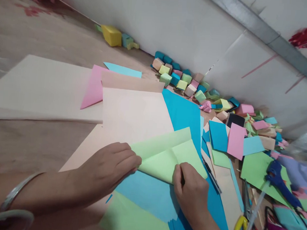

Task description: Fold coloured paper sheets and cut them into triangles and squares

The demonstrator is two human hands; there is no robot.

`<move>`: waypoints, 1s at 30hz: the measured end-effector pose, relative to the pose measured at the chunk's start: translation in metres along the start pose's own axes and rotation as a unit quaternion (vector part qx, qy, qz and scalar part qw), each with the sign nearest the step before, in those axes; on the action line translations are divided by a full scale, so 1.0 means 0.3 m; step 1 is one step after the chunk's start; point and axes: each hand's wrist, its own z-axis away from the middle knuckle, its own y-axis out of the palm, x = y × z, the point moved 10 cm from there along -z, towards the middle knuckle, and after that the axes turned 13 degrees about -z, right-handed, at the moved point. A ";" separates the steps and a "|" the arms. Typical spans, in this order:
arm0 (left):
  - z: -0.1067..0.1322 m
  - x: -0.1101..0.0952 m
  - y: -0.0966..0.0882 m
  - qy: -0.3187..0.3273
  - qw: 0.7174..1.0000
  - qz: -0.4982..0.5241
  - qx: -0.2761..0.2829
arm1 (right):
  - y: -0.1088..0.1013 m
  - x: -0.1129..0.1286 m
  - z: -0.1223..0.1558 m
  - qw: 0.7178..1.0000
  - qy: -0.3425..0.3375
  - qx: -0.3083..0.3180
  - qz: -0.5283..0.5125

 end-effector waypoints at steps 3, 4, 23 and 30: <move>0.005 0.003 0.020 -0.006 1.000 0.021 0.023 | -0.005 0.006 0.002 1.000 -0.010 -0.005 0.021; 0.006 0.006 0.030 -0.009 0.999 0.025 0.035 | -0.008 0.009 0.003 1.000 -0.013 -0.008 0.025; 0.009 0.045 0.075 -0.064 0.991 0.048 0.105 | 0.004 -0.021 0.005 0.999 0.034 0.013 0.029; 0.001 0.043 0.074 -0.068 0.991 0.053 0.098 | 0.007 -0.036 -0.006 0.998 0.061 0.029 -0.004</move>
